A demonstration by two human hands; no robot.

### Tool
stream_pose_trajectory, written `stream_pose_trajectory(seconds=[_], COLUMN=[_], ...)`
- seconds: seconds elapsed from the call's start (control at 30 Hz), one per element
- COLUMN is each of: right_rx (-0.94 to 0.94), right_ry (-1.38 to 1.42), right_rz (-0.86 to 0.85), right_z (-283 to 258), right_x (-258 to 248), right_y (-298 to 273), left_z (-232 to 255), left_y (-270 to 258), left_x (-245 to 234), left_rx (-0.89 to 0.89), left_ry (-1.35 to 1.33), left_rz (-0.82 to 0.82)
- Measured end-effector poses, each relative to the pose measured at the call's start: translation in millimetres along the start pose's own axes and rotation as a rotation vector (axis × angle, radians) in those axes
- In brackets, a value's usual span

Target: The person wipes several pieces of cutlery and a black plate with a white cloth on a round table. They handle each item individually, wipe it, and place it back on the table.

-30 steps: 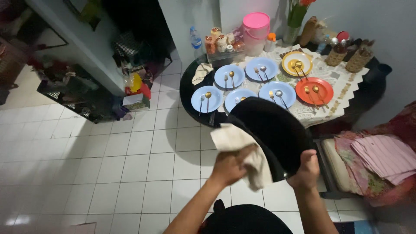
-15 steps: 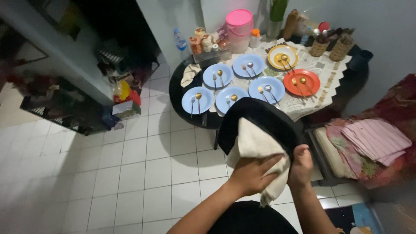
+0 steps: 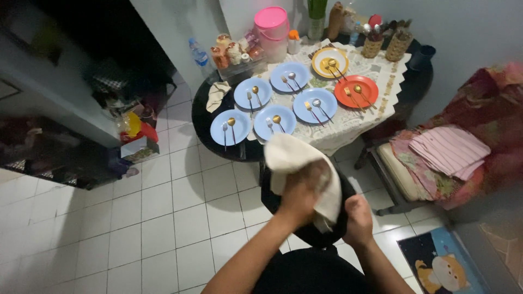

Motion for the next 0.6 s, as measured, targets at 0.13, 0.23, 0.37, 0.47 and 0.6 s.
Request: stream_pose_trajectory(seconds=[0.13, 0.23, 0.37, 0.47, 0.6], right_rx=[-0.033, -0.138, -0.783, -0.212, -0.287], right_ry=[-0.318, -0.233, -0.877, 0.533, 0.364], right_rz=[0.134, 0.168, 0.121, -0.033, -0.164], right_z=[-31, 47, -62, -68, -189], right_x=[-23, -101, -52, -50, 21], right_y=[9, 18, -3, 12, 19], left_z=[23, -2, -37, 6, -40], left_y=[-36, -51, -40, 6, 25], left_x=[31, 28, 32, -23, -17], left_rx=[0.191, 0.510, 0.784, 0.523, 0.472], left_ry=[0.271, -0.042, 0.320, 0.204, 0.318], left_rz=[-0.482, -0.620, -0.086, -0.050, 0.294])
Point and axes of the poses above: each hand's wrist, its own y-axis towards the middle knuckle, its own x-axis out of the palm, z = x × y, the point moved 2 cm from there along y, towards the middle knuckle, and after that the axes turned 3 degrees about -x, right-handed, at the moved point
